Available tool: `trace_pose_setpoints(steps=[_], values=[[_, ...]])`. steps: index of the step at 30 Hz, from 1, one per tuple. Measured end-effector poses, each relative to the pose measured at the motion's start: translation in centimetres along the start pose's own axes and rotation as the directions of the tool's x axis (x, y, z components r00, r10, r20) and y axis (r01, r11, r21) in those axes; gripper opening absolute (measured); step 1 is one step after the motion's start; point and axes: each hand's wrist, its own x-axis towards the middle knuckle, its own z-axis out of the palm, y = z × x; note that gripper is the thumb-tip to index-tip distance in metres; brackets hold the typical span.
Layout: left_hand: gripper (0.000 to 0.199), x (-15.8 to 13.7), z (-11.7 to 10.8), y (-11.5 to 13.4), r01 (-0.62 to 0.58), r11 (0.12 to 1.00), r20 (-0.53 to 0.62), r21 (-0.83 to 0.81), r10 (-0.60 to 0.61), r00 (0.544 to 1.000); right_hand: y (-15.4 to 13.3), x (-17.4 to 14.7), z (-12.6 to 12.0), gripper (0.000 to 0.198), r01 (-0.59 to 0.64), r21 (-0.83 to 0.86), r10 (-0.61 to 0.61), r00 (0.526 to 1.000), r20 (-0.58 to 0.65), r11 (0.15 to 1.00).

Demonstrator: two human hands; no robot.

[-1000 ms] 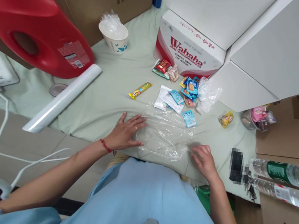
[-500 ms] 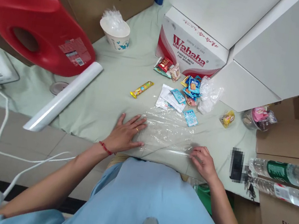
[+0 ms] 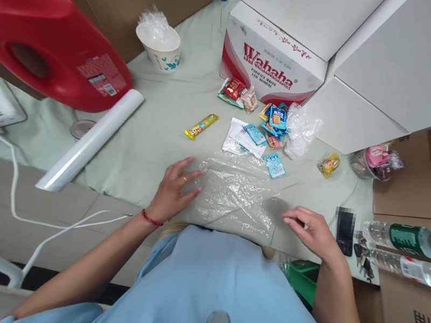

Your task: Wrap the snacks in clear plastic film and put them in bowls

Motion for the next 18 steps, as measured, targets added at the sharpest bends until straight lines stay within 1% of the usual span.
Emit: trace_pose_setpoints(steps=[1, 2, 3, 4, 5, 7, 8, 10, 11, 12, 14, 16, 17, 18], values=[[0.041, -0.3, 0.0, 0.4, 0.092, 0.995, -0.071, 0.025, -0.09, 0.993, -0.8, 1.6, 0.4, 0.029, 0.07, -0.007, -0.07, 0.997, -0.02, 0.998], [0.041, -0.6, 0.1, 0.8, 0.184, 0.981, -0.123, 0.062, -0.176, 0.977, -1.6, 3.2, 1.2, 0.029, 0.142, -0.023, -0.143, 0.989, -0.028, 0.99], [0.041, -1.0, 0.2, 1.4, 0.261, 0.96, -0.153, 0.107, -0.243, 0.958, -2.2, 4.9, 2.5, 0.03, 0.218, -0.047, -0.22, 0.975, -0.025, 0.975], [0.041, -1.3, 0.4, 1.9, 0.312, 0.938, -0.161, 0.153, -0.288, 0.944, -2.7, 6.4, 4.0, 0.031, 0.272, -0.073, -0.274, 0.961, -0.02, 0.959], [0.04, -1.7, 0.7, 2.5, 0.333, 0.924, -0.147, 0.191, -0.308, 0.94, -3.0, 7.8, 5.8, 0.034, 0.313, -0.104, -0.316, 0.949, -0.01, 0.944], [0.032, -2.2, 1.3, 3.7, 0.312, 0.929, -0.1, 0.2, -0.298, 0.949, -3.2, 9.9, 9.2, 0.044, 0.347, -0.178, -0.348, 0.937, 0.025, 0.921], [0.027, -2.3, 1.6, 4.2, 0.293, 0.943, -0.092, 0.158, -0.281, 0.955, -3.1, 10.5, 10.7, 0.05, 0.347, -0.212, -0.347, 0.937, 0.039, 0.913], [0.021, -2.2, 2.0, 4.7, 0.265, 0.964, -0.103, -0.007, -0.265, 0.959, -2.8, 11.2, 12.7, 0.059, 0.331, -0.267, -0.331, 0.942, 0.046, 0.905], [0.02, -2.1, 2.1, 4.7, 0.27, 0.956, -0.107, -0.114, -0.282, 0.953, -2.6, 11.3, 13.2, 0.061, 0.321, -0.285, -0.323, 0.945, 0.041, 0.903], [0.021, -2.0, 2.1, 4.5, 0.296, 0.928, -0.094, -0.225, -0.323, 0.942, -2.4, 11.3, 13.5, 0.062, 0.313, -0.297, -0.318, 0.947, 0.032, 0.902], [0.025, -2.0, 1.8, 3.6, 0.403, 0.825, -0.003, -0.395, -0.44, 0.898, -2.1, 11.3, 13.5, 0.061, 0.304, -0.31, -0.315, 0.949, 0.014, 0.901], [0.029, -2.2, 1.1, 2.2, 0.513, 0.735, 0.088, -0.443, -0.533, 0.841, -2.0, 11.3, 13.3, 0.06, 0.299, -0.314, -0.314, 0.949, 0.003, 0.901], [0.03, -2.4, 0.6, 1.6, 0.546, 0.722, 0.102, -0.425, -0.561, 0.821, -2.0, 11.3, 13.2, 0.059, 0.297, -0.314, -0.312, 0.95, 0.0, 0.902], [0.032, -2.6, 0.1, 1.0, 0.563, 0.733, 0.086, -0.381, -0.578, 0.811, -1.9, 11.4, 13.2, 0.059, 0.293, -0.315, -0.309, 0.951, 0.0, 0.903]])
